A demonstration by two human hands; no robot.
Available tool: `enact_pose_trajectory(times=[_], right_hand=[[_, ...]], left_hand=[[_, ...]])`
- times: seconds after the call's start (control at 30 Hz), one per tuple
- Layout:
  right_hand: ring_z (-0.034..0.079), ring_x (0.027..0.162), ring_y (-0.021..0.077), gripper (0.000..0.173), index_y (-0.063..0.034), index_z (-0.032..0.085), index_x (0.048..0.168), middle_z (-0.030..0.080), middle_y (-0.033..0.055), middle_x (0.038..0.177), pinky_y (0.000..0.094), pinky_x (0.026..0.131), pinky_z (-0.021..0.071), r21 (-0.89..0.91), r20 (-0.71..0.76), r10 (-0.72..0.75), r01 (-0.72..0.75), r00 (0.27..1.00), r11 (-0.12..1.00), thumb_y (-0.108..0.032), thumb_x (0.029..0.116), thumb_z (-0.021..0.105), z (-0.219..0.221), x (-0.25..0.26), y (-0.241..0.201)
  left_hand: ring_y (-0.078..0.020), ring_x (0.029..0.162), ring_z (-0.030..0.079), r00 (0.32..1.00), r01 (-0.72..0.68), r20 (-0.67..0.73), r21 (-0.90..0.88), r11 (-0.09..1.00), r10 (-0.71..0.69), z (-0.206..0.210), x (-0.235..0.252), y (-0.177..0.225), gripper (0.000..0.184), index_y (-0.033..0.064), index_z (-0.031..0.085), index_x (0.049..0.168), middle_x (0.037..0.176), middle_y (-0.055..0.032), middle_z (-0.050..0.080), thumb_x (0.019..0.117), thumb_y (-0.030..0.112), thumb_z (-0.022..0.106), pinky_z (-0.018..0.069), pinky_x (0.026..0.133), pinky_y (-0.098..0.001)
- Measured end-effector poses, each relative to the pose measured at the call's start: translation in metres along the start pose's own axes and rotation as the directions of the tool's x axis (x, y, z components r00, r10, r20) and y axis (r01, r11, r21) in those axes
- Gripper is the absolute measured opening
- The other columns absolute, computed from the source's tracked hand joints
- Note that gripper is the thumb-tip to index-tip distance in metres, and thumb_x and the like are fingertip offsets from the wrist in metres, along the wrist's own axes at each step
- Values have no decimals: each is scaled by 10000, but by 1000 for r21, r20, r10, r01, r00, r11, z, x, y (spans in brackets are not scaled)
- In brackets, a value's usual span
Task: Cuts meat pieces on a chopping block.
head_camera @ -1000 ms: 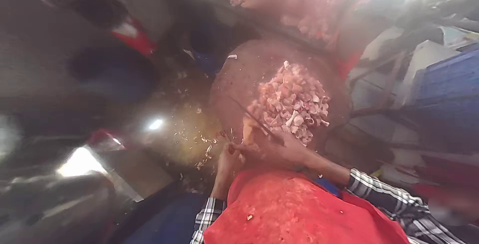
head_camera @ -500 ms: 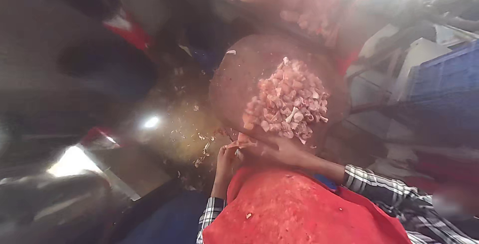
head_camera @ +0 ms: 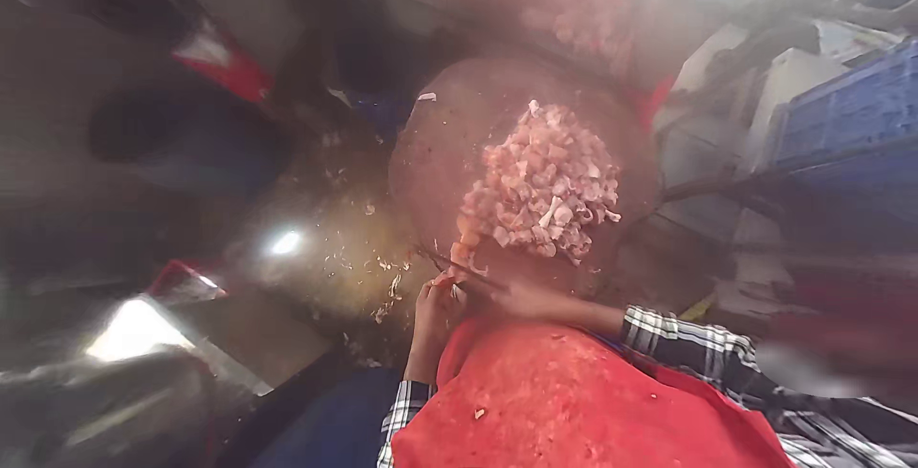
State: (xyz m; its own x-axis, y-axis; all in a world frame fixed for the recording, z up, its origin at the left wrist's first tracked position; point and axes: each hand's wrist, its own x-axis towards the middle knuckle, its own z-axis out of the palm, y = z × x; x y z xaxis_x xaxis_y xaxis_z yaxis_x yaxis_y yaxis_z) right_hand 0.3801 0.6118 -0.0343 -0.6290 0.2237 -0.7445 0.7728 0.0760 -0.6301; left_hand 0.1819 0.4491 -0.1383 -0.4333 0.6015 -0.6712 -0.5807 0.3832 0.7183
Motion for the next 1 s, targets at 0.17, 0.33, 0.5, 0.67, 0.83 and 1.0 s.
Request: enact_pose_trajectory(times=[0.17, 0.33, 0.5, 0.67, 0.83, 1.0], right_hand=[[649, 817, 286, 600, -55, 666, 1146, 658, 148, 917, 554, 770, 538, 17, -165, 130, -129, 978, 992, -614, 1008, 494, -37, -7, 34], [577, 692, 66, 345, -140, 675, 1141, 601, -22, 795, 299, 670, 519, 77, -396, -277, 332, 876, 940, -435, 1046, 523, -56, -60, -61], [634, 759, 187, 419, -134, 673, 1023, 638, 53, 816, 465, 721, 545, -119, -237, -221, 198, 946, 973, -508, 1031, 485, -20, -7, 2], [673, 858, 273, 558, -121, 684, 1079, 675, 109, 892, 555, 798, 548, -173, -172, -15, -15, 985, 985, -633, 1002, 474, -23, -20, 2], [608, 735, 127, 325, -64, 687, 1087, 636, 59, 820, 347, 712, 535, 29, -234, -362, 379, 902, 925, -336, 1052, 514, -1, -25, -16], [608, 719, 248, 608, -50, 655, 1100, 614, 114, 830, 504, 684, 524, -31, 6, 133, -133, 991, 991, -622, 1019, 462, -16, 9, 30]], left_hand=[[-202, 728, 636, 976, -78, 202, -35, 996, 83, 22, -16, 37, 349, 13, 529, 1300, 1031, -156, 683, 1019, 209, 461, 558, 636, -360], [-193, 726, 726, 988, -116, -20, 563, 819, 153, 34, -8, 34, 427, 66, 570, 1299, 933, -87, 737, 972, 307, 702, 635, 673, -405], [-176, 727, 729, 970, -146, -49, 661, 736, 236, 34, -4, 24, 416, 68, 595, 1247, 881, -56, 734, 957, 338, 721, 646, 695, -413], [-193, 866, 740, 971, -118, -75, 675, 729, 226, 30, -14, 19, 527, 65, 542, 1347, 1029, -77, 745, 927, 307, 750, 631, 815, -447], [-137, 758, 741, 964, -135, -105, 601, 788, 245, 26, -12, 11, 424, 62, 606, 1236, 877, -19, 762, 926, 309, 758, 639, 746, -388], [-148, 778, 745, 982, -56, -87, 722, 689, 170, 33, -7, 30, 368, 130, 648, 1241, 913, -2, 763, 942, 334, 721, 643, 761, -423]])
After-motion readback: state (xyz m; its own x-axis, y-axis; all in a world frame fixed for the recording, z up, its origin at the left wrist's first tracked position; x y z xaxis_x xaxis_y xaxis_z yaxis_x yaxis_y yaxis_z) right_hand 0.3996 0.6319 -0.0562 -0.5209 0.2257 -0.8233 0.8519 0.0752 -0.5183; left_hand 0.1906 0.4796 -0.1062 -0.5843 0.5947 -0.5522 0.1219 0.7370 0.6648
